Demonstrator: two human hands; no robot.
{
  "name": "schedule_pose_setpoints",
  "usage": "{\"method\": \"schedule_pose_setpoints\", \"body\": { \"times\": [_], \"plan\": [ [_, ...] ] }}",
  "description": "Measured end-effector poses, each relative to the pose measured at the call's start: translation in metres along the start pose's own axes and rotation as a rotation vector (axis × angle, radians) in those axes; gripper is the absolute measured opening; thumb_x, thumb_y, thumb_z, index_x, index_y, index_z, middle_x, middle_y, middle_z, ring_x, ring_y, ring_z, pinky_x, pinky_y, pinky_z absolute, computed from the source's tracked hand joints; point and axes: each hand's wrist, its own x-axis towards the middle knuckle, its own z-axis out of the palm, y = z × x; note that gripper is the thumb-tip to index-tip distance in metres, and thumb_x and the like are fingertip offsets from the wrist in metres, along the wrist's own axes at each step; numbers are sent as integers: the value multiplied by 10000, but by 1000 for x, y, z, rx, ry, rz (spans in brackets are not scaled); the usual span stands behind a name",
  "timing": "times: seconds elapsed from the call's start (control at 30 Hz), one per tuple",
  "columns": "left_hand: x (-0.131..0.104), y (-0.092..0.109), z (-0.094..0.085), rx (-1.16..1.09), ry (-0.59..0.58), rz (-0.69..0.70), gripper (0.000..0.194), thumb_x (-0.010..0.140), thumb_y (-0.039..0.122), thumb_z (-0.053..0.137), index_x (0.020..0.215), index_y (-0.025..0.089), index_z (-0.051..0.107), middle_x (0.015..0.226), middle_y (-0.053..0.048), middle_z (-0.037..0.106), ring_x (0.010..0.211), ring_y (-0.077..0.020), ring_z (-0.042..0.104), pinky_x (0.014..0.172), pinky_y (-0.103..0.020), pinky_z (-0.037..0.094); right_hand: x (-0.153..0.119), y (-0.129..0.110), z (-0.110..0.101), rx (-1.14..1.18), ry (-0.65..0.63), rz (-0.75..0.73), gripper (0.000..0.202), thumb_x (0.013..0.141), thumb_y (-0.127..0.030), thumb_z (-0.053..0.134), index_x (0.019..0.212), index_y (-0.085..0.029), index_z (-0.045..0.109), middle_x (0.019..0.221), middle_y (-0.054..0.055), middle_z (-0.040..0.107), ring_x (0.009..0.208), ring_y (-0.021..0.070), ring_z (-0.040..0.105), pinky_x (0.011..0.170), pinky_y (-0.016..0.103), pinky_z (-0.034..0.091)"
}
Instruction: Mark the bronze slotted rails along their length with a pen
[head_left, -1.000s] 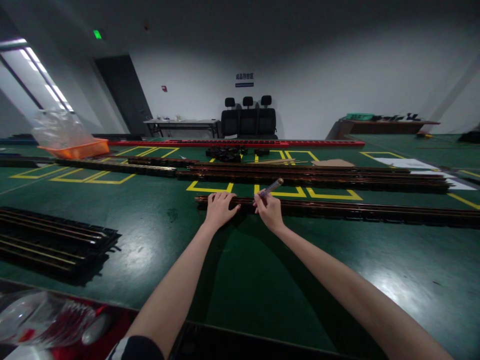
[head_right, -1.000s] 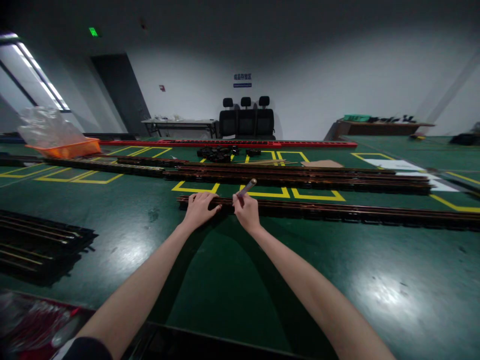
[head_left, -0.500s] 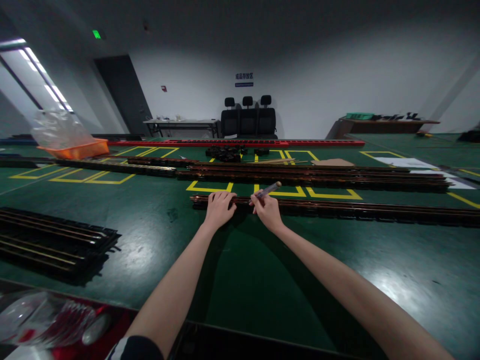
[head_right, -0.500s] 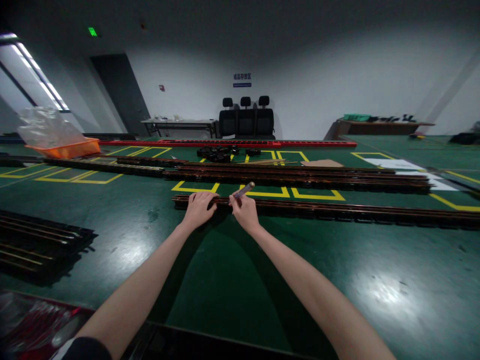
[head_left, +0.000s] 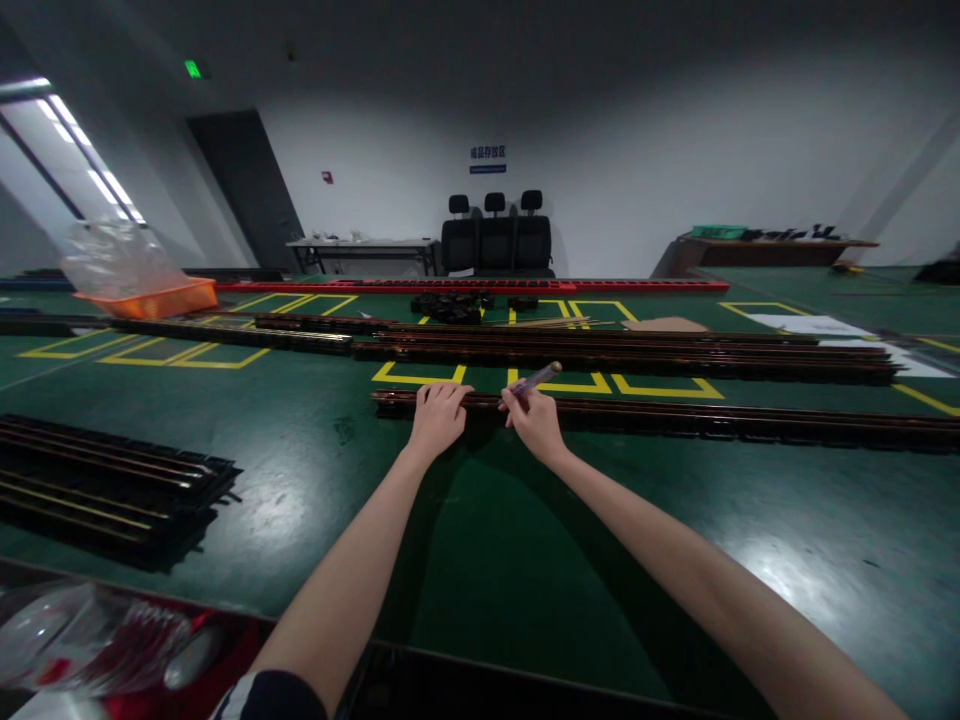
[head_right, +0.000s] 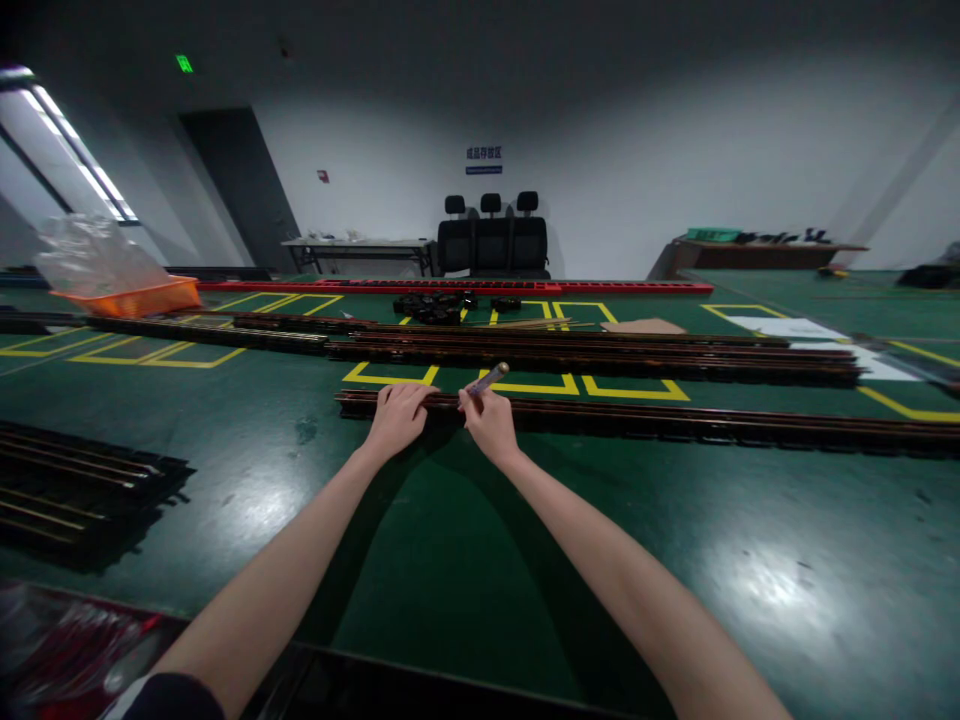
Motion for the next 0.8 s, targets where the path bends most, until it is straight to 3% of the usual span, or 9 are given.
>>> {"method": "schedule_pose_setpoints", "body": {
  "times": [0.27,0.8],
  "plan": [
    [0,3,-3,8,-41,-14,452,825,78,356,1189,213,586,1183,-68,642,1129,-235,520,1005,-423,313,-1,0,0,17,-9,-11,403,867,-559,458,794,-175,555,681,70,650,466,156,580,452,300,509],
    [1,0,-3,-21,-51,-34,512,819,50,322,1174,270,618,1179,-57,648,1139,-239,512,988,-431,312,-1,-3,-1,-6,-19,-1,384,879,-535,453,774,-178,552,665,64,653,464,153,584,463,290,515]
  ]
}}
